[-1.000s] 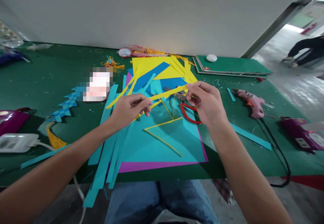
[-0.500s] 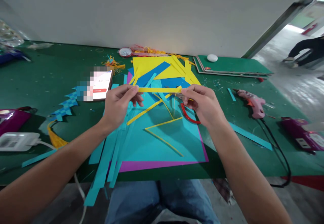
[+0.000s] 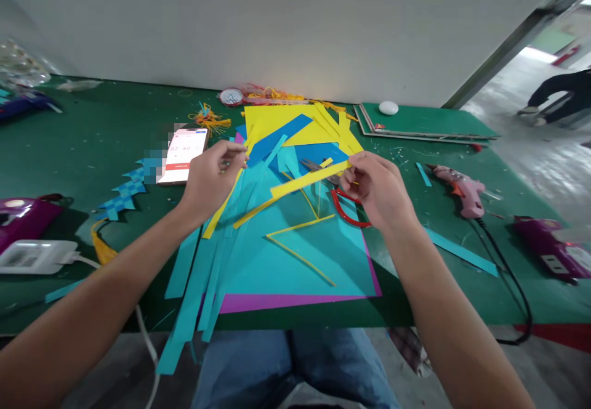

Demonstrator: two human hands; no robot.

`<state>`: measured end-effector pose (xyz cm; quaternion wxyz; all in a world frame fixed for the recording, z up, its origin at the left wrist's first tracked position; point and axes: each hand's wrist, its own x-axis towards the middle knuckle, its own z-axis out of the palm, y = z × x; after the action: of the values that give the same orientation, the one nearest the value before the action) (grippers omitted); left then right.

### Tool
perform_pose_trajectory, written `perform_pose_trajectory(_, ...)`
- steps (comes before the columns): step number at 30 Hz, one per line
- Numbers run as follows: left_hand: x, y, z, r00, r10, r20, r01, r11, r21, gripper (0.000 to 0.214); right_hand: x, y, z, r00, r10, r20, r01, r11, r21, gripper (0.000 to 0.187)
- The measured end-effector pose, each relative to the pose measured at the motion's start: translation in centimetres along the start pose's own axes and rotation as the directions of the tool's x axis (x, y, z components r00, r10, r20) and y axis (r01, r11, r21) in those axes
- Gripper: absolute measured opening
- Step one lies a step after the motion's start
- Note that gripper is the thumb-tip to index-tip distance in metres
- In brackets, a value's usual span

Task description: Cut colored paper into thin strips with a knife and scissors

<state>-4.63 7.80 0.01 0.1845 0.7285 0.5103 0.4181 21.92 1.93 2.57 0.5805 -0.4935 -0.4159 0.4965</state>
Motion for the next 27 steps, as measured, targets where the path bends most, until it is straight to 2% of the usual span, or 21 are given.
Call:
perform_pose_trajectory(2,0.2,-0.7,-0.2,0.988,0.128,0.083,-0.145,0.953,0.266,0.022,0.1,0.4,0.0,1.0,0.005,0.002,-0.004,0.995,-0.102,0.023)
perform_pose_trajectory(4,0.2,-1.3,-0.3,0.976,0.176,0.13,-0.212,0.91,0.357,0.024,0.2,1.0,0.1,0.999,-0.003,0.033,0.012,0.964,-0.267,0.023)
perform_pose_trajectory(7,-0.1,-1.8,0.1,0.957,0.209,0.201,-0.277,0.863,0.423,0.027,0.4,2.0,0.2,0.991,-0.055,0.119,0.112,0.83,-0.546,0.026)
perform_pose_trajectory(9,-0.4,-1.9,0.5,0.946,0.216,0.24,-0.307,0.835,0.457,0.026,0.4,2.4,0.3,0.982,-0.085,0.167,0.176,0.725,-0.665,0.029)
perform_pose_trajectory(15,-1.2,-1.6,1.0,0.945,0.194,0.262,-0.303,0.819,0.487,0.02,0.1,3.0,0.4,0.973,-0.109,0.206,0.232,0.542,-0.808,0.035)
perform_pose_trajectory(18,-1.3,-1.4,1.0,0.948,0.193,0.252,-0.293,0.838,0.461,0.019,0.0,3.3,0.4,0.973,-0.099,0.207,0.229,0.483,-0.845,0.031)
perform_pose_trajectory(21,-1.3,-1.2,0.9,0.964,0.2,0.173,-0.258,0.86,0.44,0.017,0.0,3.4,0.4,0.973,-0.119,0.197,0.23,0.449,-0.864,0.022)
perform_pose_trajectory(26,-1.2,0.2,0.3,0.978,0.211,0.006,-0.198,0.91,0.365,0.019,0.2,3.1,0.4,0.924,-0.318,0.213,0.341,0.433,-0.834,0.013)
perform_pose_trajectory(27,-1.2,0.6,0.3,0.981,0.191,-0.021,-0.18,0.953,0.246,0.02,0.2,3.1,0.5,0.914,-0.351,0.205,0.357,0.452,-0.817,0.014)
